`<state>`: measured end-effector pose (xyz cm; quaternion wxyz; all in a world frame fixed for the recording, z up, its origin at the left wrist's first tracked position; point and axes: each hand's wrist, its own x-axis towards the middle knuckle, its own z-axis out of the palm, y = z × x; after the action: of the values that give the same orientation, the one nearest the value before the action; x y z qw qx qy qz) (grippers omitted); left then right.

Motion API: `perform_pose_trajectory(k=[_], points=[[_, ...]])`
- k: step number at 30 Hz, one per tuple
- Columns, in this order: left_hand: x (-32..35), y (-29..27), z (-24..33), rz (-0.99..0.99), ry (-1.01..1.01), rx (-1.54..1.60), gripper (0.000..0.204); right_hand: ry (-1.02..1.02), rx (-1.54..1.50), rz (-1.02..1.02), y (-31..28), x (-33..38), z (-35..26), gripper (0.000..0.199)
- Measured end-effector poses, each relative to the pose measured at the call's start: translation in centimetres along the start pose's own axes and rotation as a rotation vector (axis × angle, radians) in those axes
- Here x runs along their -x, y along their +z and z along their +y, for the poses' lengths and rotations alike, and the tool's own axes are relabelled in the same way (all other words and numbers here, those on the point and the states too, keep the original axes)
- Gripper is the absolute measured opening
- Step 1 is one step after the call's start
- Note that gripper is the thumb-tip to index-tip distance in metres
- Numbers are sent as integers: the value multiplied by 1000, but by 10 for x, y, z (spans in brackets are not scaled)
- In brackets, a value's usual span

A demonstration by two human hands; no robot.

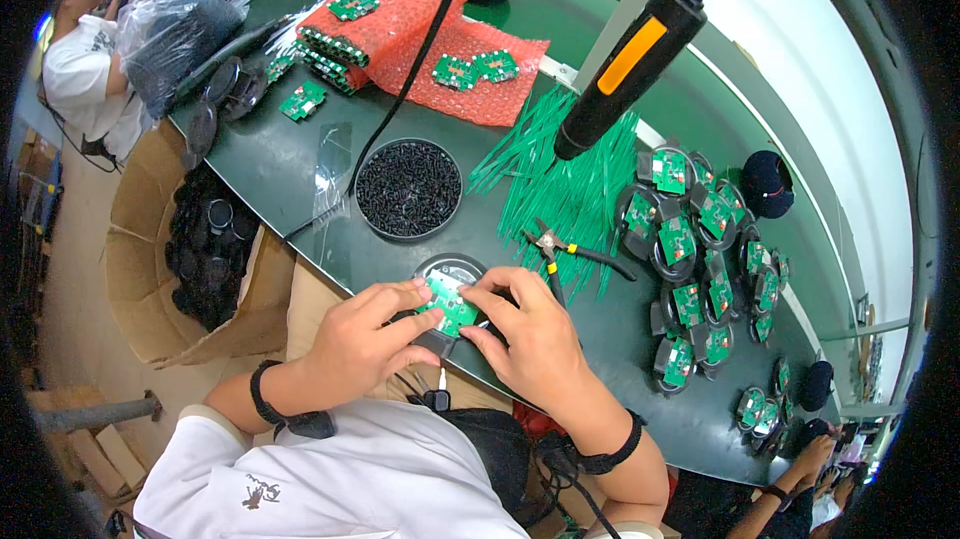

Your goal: Assemble electronic circuit boards into black plastic housings using an electric screwdriver and wire cutters.

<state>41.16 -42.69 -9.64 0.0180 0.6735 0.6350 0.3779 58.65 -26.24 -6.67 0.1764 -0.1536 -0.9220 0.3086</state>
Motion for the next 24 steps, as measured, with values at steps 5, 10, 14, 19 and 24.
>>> perform_pose_trajectory(k=[5,10,14,19,24], points=[[4,6,6,60,-32,-49,48,-33,26,128,-39,-7,-10,32],[-24,-12,-11,128,-153,119,33,188,-351,412,-81,-15,2,42],[-68,-19,-54,149,-107,-229,18,32,-259,604,-87,-72,16,64],[-74,-8,-65,108,-128,-362,15,-19,-715,475,-84,-87,11,56],[-77,-11,-66,178,-135,-265,14,-82,-874,391,-75,-72,-7,45]])
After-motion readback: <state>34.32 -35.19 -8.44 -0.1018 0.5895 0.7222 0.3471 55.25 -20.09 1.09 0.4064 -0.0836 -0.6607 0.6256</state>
